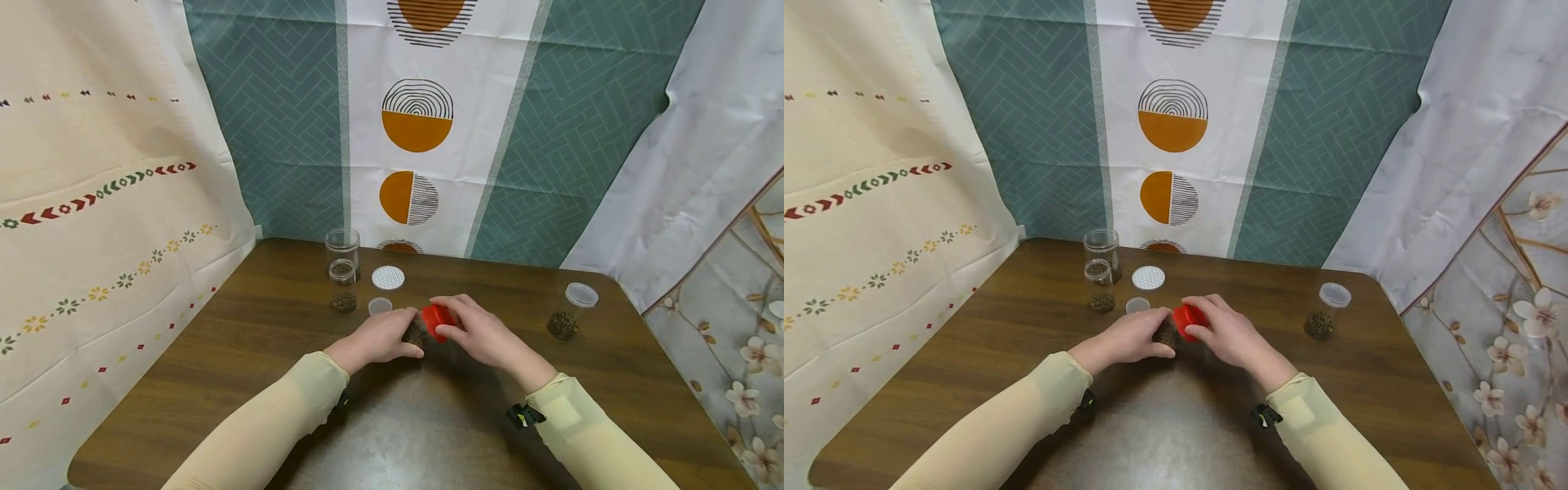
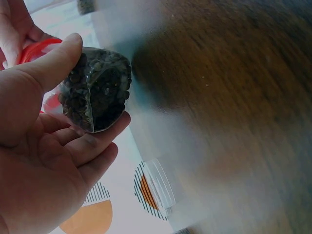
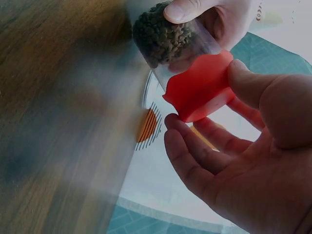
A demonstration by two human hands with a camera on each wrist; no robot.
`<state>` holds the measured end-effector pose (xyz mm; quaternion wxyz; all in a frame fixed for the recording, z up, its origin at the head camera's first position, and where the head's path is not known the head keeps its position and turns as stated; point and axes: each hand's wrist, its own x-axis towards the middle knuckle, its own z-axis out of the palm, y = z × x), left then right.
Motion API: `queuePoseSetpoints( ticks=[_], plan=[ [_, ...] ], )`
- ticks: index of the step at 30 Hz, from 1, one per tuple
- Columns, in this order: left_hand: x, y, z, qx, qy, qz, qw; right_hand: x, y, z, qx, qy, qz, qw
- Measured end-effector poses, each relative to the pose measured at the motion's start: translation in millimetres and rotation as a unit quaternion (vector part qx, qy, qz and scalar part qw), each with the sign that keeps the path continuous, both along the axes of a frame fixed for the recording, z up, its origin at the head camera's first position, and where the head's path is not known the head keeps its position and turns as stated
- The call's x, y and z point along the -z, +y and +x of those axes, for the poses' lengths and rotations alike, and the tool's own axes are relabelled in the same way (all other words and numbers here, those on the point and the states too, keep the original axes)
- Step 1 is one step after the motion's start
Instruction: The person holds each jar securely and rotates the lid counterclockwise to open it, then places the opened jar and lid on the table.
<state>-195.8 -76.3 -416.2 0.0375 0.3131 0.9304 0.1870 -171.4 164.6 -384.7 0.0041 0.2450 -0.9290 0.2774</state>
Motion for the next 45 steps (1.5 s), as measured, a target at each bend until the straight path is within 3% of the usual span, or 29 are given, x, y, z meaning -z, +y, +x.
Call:
queuePoseSetpoints(
  ticks=[21,25,31,45],
  plan=[
    [0.0,-0.9,0.3,-0.004,-0.002,0.001,1.0,1.0,0.2,-2.2,-0.071,0.032,-0.038,0.996],
    [-0.1,-1.0,0.2,-0.003,-0.004,0.001,1.0,1.1,-2.8,-4.0,-0.028,0.01,-0.037,0.999],
    [-0.4,-1.3,-0.1,-0.004,-0.005,0.0,1.0,-1.5,-7.2,-6.9,0.038,-0.027,0.015,0.999],
    [-1.5,-1.2,1.3,-0.004,0.001,-0.001,1.0,-0.4,-5.8,-5.7,0.033,-0.027,0.022,0.999]
  ],
)
